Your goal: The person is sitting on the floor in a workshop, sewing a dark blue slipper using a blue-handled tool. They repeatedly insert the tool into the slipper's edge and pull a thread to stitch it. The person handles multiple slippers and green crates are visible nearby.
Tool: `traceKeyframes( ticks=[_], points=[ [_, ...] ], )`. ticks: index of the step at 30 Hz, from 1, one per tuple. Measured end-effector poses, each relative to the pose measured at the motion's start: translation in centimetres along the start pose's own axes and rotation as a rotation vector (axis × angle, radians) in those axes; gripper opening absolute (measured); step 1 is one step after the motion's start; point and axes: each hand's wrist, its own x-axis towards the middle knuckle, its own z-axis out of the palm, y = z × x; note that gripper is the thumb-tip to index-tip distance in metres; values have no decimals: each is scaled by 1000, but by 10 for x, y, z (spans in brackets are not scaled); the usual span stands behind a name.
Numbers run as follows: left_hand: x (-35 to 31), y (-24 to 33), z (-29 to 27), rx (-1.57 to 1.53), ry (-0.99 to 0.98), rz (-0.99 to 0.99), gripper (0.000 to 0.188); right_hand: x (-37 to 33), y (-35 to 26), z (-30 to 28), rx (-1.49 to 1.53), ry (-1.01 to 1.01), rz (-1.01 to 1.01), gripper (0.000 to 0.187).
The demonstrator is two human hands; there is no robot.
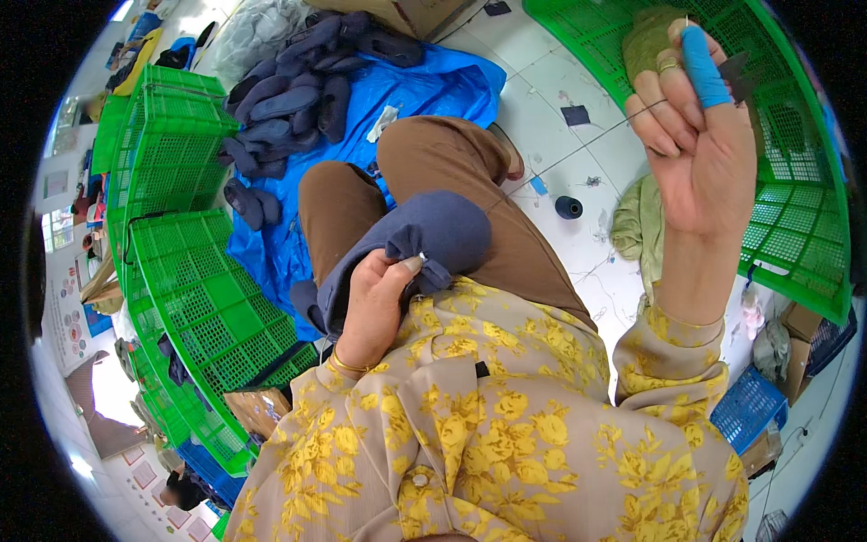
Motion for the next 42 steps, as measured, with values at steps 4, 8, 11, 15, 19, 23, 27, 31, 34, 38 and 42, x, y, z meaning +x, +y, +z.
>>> traceKeyframes(
  ticks=[4, 8, 11, 15, 19, 23, 27, 31, 34, 38, 42],
  points=[
    [2, 4, -4, -82, -68, -47, 17, -23, 42, 0, -328, 34, 27, 15],
    [5, 1, -5, -161, -123, -63, 19, -59, 97, 15, -947, -328, 175, 22],
    [5, 2, -6, -205, -143, -85, 21, -73, 112, 15, -1071, -518, 185, 31],
    [5, -3, -10, -223, -144, -79, 23, -75, 112, 21, -1172, -631, 158, 40],
    [5, -1, -9, -233, -147, -80, 22, -77, 114, 22, -1215, -655, 125, 41],
    [5, -1, -9, -227, -150, -59, 22, -76, 113, 23, -1223, -679, 138, 42],
    [5, -1, -8, -236, -126, -66, 22, -77, 114, 23, -1207, -677, 135, 42],
    [5, -1, -7, -235, -122, -61, 22, -76, 114, 24, -1231, -701, 114, 41],
    [4, -3, -8, -209, -109, -56, 22, -73, 111, 28, -1299, -749, 109, 35],
    [4, -8, -9, -154, -69, -54, 23, -69, 109, 40, -1426, -815, 123, 25],
    [3, -6, 1, -118, 44, -42, 10, -72, 108, 48, -1521, -831, 185, 19]
  ],
)
